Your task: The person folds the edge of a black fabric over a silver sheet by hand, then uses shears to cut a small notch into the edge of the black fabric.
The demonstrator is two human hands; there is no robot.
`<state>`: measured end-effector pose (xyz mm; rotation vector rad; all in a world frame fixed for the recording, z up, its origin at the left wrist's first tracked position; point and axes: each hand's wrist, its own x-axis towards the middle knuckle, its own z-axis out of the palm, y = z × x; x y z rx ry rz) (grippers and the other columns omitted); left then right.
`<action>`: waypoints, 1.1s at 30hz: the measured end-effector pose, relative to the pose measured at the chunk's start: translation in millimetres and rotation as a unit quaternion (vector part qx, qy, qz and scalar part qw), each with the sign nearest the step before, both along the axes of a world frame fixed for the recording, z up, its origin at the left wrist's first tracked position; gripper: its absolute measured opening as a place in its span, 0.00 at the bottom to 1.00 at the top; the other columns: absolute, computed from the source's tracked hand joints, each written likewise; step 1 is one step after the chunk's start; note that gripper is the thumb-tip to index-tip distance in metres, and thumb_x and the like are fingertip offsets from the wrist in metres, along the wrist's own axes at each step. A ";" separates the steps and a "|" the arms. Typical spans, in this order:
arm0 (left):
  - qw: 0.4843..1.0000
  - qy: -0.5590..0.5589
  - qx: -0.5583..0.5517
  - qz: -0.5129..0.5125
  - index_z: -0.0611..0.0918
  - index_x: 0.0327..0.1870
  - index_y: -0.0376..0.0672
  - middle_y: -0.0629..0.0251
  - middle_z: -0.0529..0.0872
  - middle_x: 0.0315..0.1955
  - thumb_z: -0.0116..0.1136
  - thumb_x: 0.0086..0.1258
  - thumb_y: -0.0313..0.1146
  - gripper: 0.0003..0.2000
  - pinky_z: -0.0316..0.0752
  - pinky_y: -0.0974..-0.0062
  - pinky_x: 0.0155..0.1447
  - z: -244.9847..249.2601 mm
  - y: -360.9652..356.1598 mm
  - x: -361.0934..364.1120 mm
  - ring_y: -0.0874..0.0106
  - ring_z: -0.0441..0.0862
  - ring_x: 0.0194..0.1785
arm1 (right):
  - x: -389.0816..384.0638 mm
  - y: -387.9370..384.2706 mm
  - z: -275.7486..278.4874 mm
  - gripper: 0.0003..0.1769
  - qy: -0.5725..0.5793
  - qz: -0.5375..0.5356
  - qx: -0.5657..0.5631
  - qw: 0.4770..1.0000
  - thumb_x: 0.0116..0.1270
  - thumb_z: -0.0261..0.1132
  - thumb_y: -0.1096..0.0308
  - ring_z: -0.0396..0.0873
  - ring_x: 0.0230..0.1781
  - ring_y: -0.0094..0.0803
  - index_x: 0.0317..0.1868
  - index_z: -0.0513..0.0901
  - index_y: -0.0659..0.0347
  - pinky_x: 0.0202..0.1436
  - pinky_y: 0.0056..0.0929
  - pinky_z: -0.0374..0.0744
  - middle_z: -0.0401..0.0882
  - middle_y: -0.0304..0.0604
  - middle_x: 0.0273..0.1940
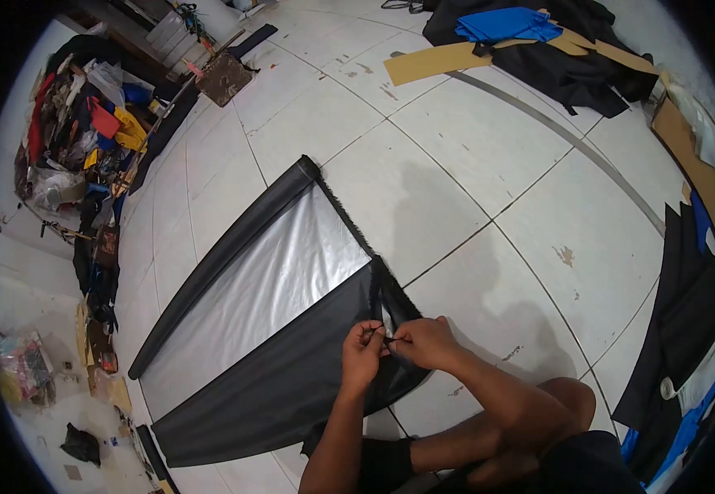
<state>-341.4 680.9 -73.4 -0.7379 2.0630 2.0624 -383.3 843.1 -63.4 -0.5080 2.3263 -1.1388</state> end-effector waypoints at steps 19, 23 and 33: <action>0.999 0.003 -0.040 0.011 0.77 0.44 0.41 0.73 0.78 0.30 0.56 0.68 0.27 0.06 0.74 0.83 0.34 7.6 5.7 -0.9 0.83 0.75 0.31 | -6.2 8.3 0.8 0.14 0.151 -0.080 0.083 0.982 0.59 0.65 0.52 0.78 0.37 0.38 0.35 0.79 0.54 0.46 0.41 0.65 0.82 0.39 0.33; 1.000 0.015 0.011 0.006 0.76 0.45 0.38 0.70 0.81 0.31 0.54 0.70 0.26 0.06 0.78 0.81 0.36 5.0 2.5 -0.5 0.81 0.77 0.34 | 3.8 -2.5 11.9 0.13 0.149 -0.006 0.017 0.989 0.59 0.64 0.55 0.78 0.37 0.40 0.39 0.80 0.53 0.46 0.41 0.64 0.82 0.40 0.34; 0.999 0.024 -0.030 0.005 0.76 0.44 0.40 0.72 0.79 0.29 0.56 0.68 0.25 0.06 0.77 0.81 0.34 -3.4 1.9 -0.1 0.83 0.76 0.31 | -0.1 0.1 0.3 0.17 -0.010 -0.041 0.023 0.999 0.54 0.67 0.46 0.80 0.33 0.35 0.26 0.81 0.51 0.44 0.40 0.65 0.81 0.36 0.24</action>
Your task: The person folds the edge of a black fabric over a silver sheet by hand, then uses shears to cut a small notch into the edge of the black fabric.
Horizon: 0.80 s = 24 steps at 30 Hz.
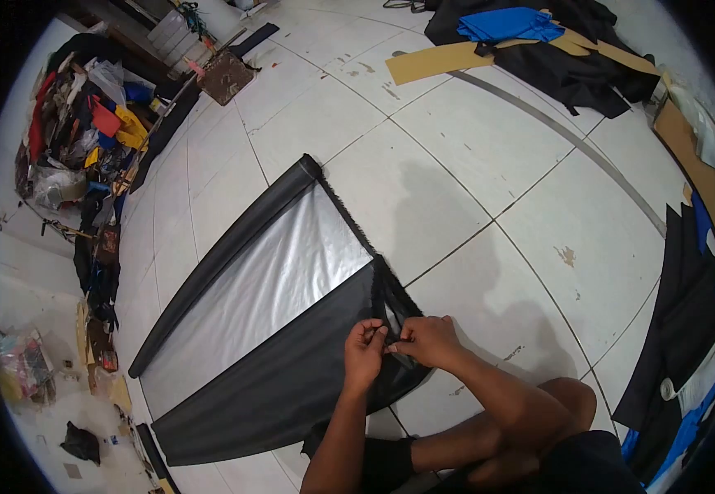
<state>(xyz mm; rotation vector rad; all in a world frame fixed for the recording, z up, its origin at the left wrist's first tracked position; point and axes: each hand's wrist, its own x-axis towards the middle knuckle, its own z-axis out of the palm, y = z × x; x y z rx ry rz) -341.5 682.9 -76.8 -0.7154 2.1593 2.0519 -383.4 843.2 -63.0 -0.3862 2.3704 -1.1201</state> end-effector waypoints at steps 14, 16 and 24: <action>1.000 -0.027 0.003 -0.007 0.76 0.44 0.38 0.71 0.80 0.29 0.56 0.69 0.27 0.06 0.74 0.83 0.34 8.3 -0.9 -1.6 0.83 0.75 0.30 | -5.6 2.6 13.2 0.12 0.187 -0.032 0.012 0.982 0.56 0.67 0.54 0.77 0.36 0.38 0.32 0.80 0.53 0.44 0.40 0.63 0.80 0.39 0.29; 0.999 -0.027 0.025 0.000 0.76 0.44 0.39 0.71 0.80 0.29 0.56 0.69 0.27 0.07 0.76 0.82 0.34 6.3 -1.8 -1.2 0.82 0.76 0.30 | 3.8 -3.2 13.6 0.12 0.201 0.011 0.005 0.979 0.56 0.67 0.54 0.76 0.36 0.36 0.33 0.82 0.52 0.45 0.39 0.62 0.80 0.36 0.29; 1.000 -0.005 0.011 0.001 0.75 0.44 0.39 0.70 0.80 0.30 0.56 0.68 0.26 0.07 0.77 0.81 0.33 -4.6 0.1 1.3 0.81 0.77 0.30 | 2.7 -1.6 -2.6 0.14 0.018 0.001 0.014 1.000 0.53 0.69 0.49 0.79 0.36 0.34 0.27 0.81 0.49 0.46 0.41 0.63 0.82 0.34 0.27</action>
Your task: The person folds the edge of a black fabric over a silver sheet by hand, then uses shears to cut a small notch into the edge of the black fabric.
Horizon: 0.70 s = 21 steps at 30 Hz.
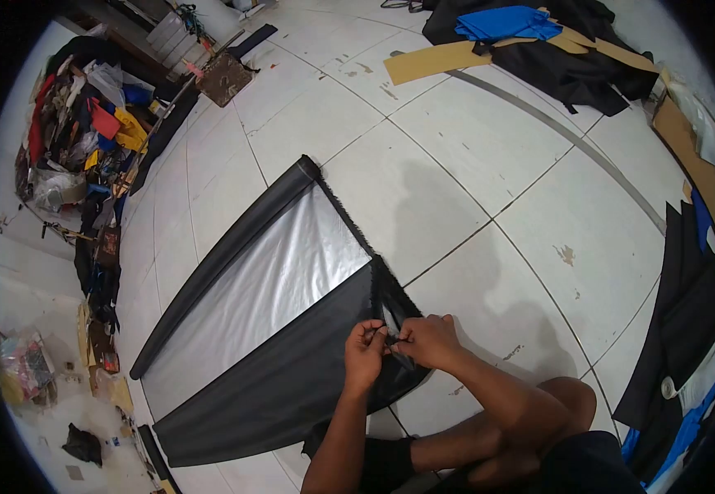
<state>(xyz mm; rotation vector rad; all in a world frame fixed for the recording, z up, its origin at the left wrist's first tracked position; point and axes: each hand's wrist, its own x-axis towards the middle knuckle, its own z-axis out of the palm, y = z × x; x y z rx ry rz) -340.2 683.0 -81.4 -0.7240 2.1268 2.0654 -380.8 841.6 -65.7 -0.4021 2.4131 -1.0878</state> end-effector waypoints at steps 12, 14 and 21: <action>0.999 -0.019 0.002 0.037 0.77 0.43 0.40 0.74 0.77 0.27 0.56 0.68 0.26 0.06 0.73 0.84 0.33 10.9 4.4 -0.6 0.84 0.73 0.30 | -8.3 12.8 -4.2 0.18 0.090 -0.020 0.114 0.989 0.53 0.68 0.47 0.77 0.34 0.37 0.26 0.80 0.53 0.45 0.40 0.62 0.80 0.38 0.27; 0.999 -0.022 0.002 0.033 0.76 0.44 0.40 0.74 0.77 0.27 0.56 0.68 0.26 0.06 0.73 0.84 0.33 14.8 6.2 -1.8 0.84 0.73 0.29 | -5.6 12.2 -6.9 0.16 0.190 -0.041 0.120 0.974 0.54 0.67 0.49 0.76 0.31 0.36 0.27 0.81 0.53 0.43 0.39 0.62 0.80 0.37 0.26; 0.997 -0.003 0.063 0.046 0.75 0.46 0.40 0.71 0.79 0.26 0.56 0.67 0.26 0.08 0.74 0.82 0.30 6.5 3.2 -0.2 0.81 0.76 0.26 | 11.2 -6.9 5.6 0.12 0.262 -0.008 0.030 0.965 0.55 0.67 0.54 0.75 0.34 0.36 0.29 0.84 0.53 0.44 0.38 0.62 0.80 0.37 0.28</action>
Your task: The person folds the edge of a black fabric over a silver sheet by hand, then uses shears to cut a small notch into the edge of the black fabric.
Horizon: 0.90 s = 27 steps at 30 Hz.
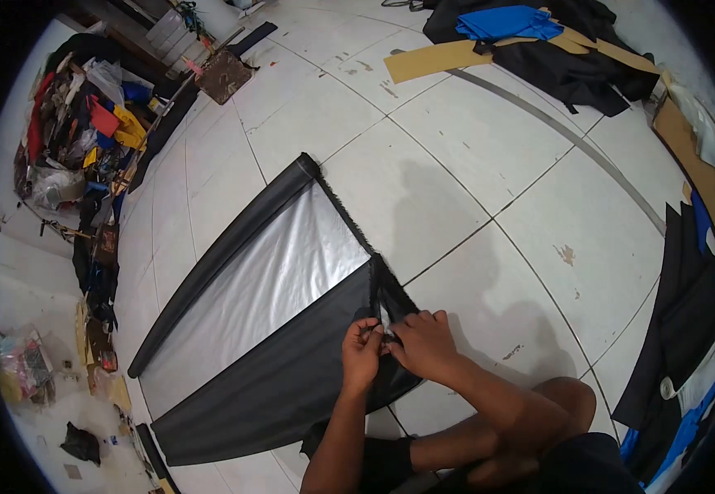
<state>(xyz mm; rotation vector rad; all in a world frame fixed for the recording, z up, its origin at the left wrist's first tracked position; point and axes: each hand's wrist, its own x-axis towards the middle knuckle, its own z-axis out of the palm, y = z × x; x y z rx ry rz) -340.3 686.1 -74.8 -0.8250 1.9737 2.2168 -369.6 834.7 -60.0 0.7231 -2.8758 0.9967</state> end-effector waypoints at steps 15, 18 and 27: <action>0.999 -0.006 -0.041 -0.011 0.75 0.45 0.40 0.72 0.79 0.27 0.57 0.67 0.26 0.08 0.76 0.81 0.33 0.1 -1.6 -0.1 0.83 0.75 0.28 | -19.3 10.3 -3.1 0.17 -0.285 -0.026 0.002 0.958 0.52 0.67 0.47 0.77 0.37 0.39 0.22 0.78 0.51 0.47 0.40 0.60 0.79 0.37 0.24; 0.998 -0.011 -0.053 -0.015 0.75 0.45 0.40 0.73 0.79 0.27 0.58 0.67 0.26 0.08 0.76 0.81 0.33 2.5 -2.9 0.4 0.83 0.75 0.28 | -17.5 12.1 -7.1 0.16 -0.199 -0.044 0.048 0.978 0.54 0.66 0.50 0.77 0.37 0.40 0.24 0.78 0.53 0.46 0.42 0.61 0.79 0.39 0.26; 0.999 -0.017 -0.048 -0.019 0.75 0.45 0.38 0.73 0.78 0.26 0.57 0.68 0.26 0.08 0.75 0.82 0.33 7.9 -1.9 -0.5 0.83 0.74 0.28 | -12.3 4.6 12.6 0.12 0.011 -0.017 -0.047 0.999 0.53 0.66 0.59 0.74 0.36 0.37 0.35 0.78 0.55 0.44 0.38 0.62 0.78 0.39 0.30</action>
